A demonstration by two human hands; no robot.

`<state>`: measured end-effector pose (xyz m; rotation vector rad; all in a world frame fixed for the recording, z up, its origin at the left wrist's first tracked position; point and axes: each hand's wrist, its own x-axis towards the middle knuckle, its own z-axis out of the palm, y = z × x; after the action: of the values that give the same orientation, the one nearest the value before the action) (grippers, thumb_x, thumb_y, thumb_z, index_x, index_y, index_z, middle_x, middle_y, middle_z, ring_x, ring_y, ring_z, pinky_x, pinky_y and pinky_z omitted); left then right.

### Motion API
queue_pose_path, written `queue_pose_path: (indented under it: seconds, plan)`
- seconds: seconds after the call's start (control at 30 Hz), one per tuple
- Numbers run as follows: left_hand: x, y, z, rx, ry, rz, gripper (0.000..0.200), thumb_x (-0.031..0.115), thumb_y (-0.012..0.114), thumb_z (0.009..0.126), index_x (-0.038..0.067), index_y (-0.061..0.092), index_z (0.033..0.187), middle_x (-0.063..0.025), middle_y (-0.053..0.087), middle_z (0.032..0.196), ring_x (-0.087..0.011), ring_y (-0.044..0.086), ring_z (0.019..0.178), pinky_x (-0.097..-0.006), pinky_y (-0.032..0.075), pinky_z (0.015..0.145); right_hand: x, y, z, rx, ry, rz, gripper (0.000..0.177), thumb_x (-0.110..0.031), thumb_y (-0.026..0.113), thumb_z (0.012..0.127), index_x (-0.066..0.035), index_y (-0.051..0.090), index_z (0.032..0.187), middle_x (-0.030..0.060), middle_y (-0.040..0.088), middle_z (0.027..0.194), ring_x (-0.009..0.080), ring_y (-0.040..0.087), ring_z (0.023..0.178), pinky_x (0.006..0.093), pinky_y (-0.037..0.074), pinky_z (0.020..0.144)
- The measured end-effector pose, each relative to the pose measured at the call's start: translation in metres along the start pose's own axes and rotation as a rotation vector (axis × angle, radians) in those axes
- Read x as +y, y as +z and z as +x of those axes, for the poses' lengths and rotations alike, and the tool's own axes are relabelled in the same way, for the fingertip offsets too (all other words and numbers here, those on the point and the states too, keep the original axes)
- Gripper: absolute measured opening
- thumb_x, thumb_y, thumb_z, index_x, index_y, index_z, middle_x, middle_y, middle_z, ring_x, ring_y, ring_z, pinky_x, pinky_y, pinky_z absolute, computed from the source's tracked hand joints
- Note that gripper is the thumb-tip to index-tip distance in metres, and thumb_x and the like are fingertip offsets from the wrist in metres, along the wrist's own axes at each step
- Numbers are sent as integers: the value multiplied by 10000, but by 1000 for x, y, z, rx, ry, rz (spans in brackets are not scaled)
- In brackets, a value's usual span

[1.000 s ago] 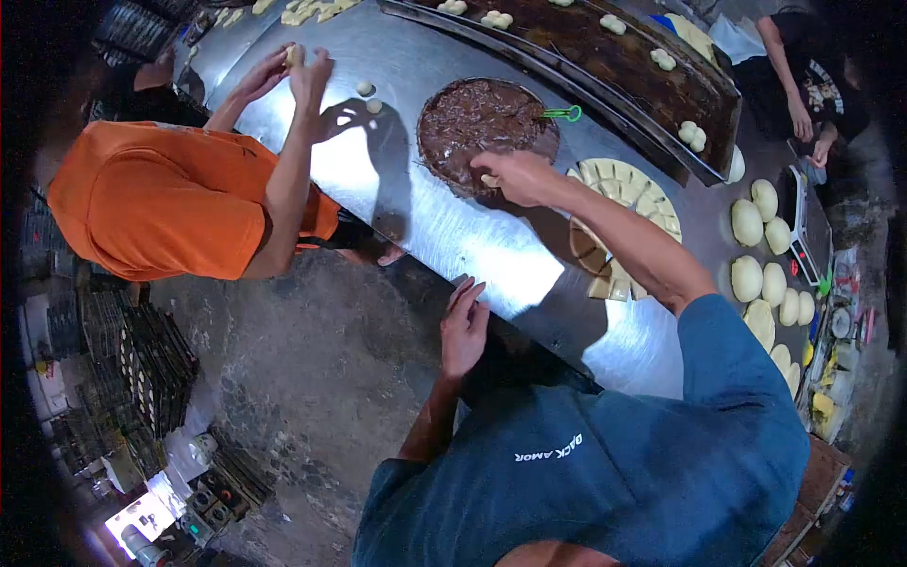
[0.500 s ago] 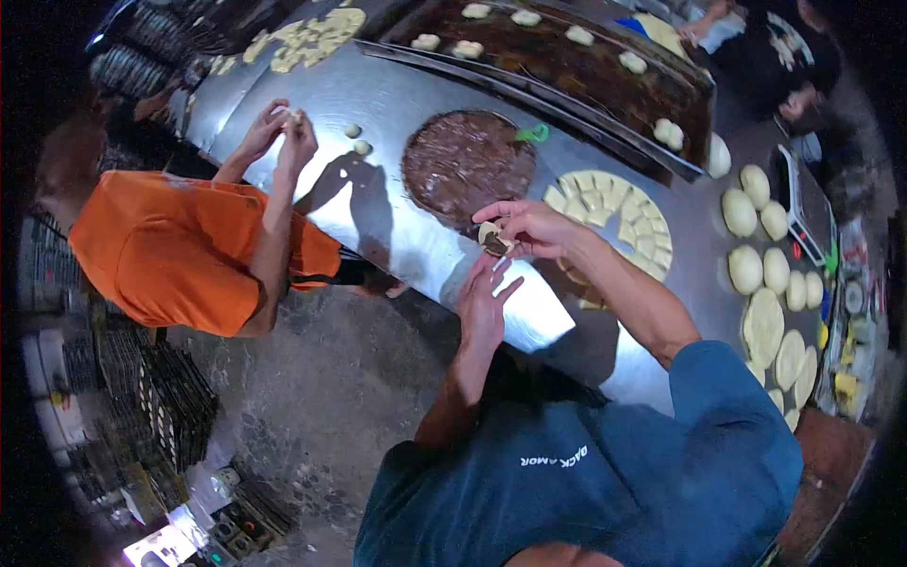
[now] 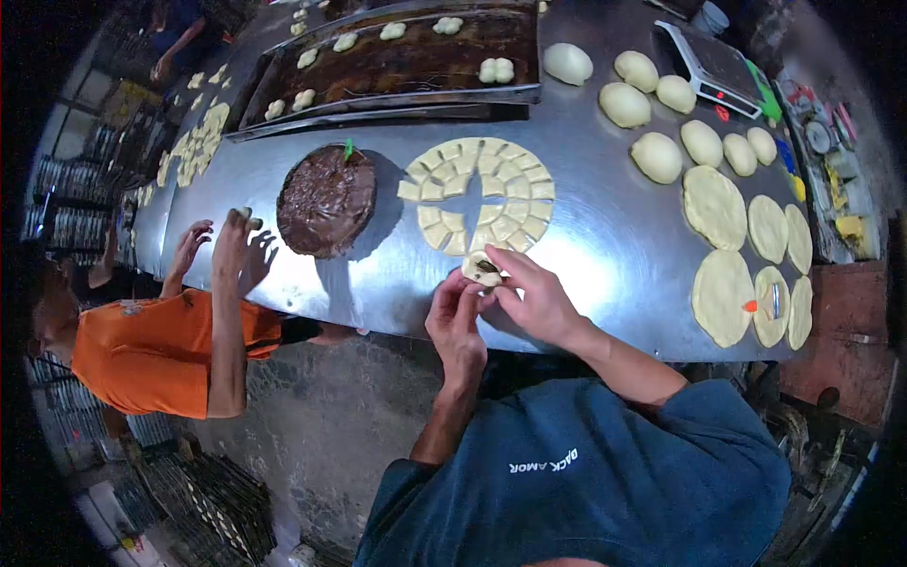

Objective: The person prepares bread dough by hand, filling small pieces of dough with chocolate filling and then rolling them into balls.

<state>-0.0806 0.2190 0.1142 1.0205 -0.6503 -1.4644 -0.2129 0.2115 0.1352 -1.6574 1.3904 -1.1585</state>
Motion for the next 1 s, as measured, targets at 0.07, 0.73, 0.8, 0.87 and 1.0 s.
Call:
queue_pose_path:
  seconds: [0.07, 0.73, 0.8, 0.87, 1.0]
  plan:
    - [3, 12, -13, -30, 22, 140, 222, 42, 582, 924, -37, 563, 1130, -98, 592, 1067, -137, 587, 937, -254, 511, 800, 3, -14, -15, 22, -80, -83, 391, 26, 574, 848, 34, 538, 1238, 188, 613, 1154, 284, 656, 981, 320, 545, 827]
    - [5, -46, 41, -157, -301, -174, 339, 65, 600, 901, -41, 562, 1221, -120, 617, 1156, -192, 610, 1020, -335, 529, 844, 7, 24, 23, -42, -61, -77, 155, -73, 641, 838, -28, 633, 986, 115, 633, 903, 290, 656, 760, 346, 537, 648]
    - [5, -43, 47, -210, -322, -183, 309, 56, 604, 896, -50, 584, 1186, -123, 629, 1123, -186, 618, 975, -328, 532, 810, 4, 18, 26, -55, 34, -103, 149, -84, 651, 829, -37, 637, 970, 103, 631, 874, 287, 647, 758, 355, 527, 657]
    - [1, -40, 55, -271, -390, -120, 308, 51, 607, 893, -52, 585, 1183, -123, 634, 1104, -184, 617, 968, -324, 530, 809, 4, 8, 26, -65, 120, -127, 144, -94, 661, 820, -46, 641, 954, 92, 629, 844, 285, 638, 757, 363, 518, 665]
    - [-28, -23, 46, -402, -532, 16, 334, 49, 629, 879, -53, 577, 1194, -111, 643, 1057, -163, 608, 954, -294, 519, 819, 20, -14, -4, 73, -78, -422, 124, -110, 686, 779, -78, 633, 886, 58, 620, 797, 254, 610, 761, 368, 456, 689]
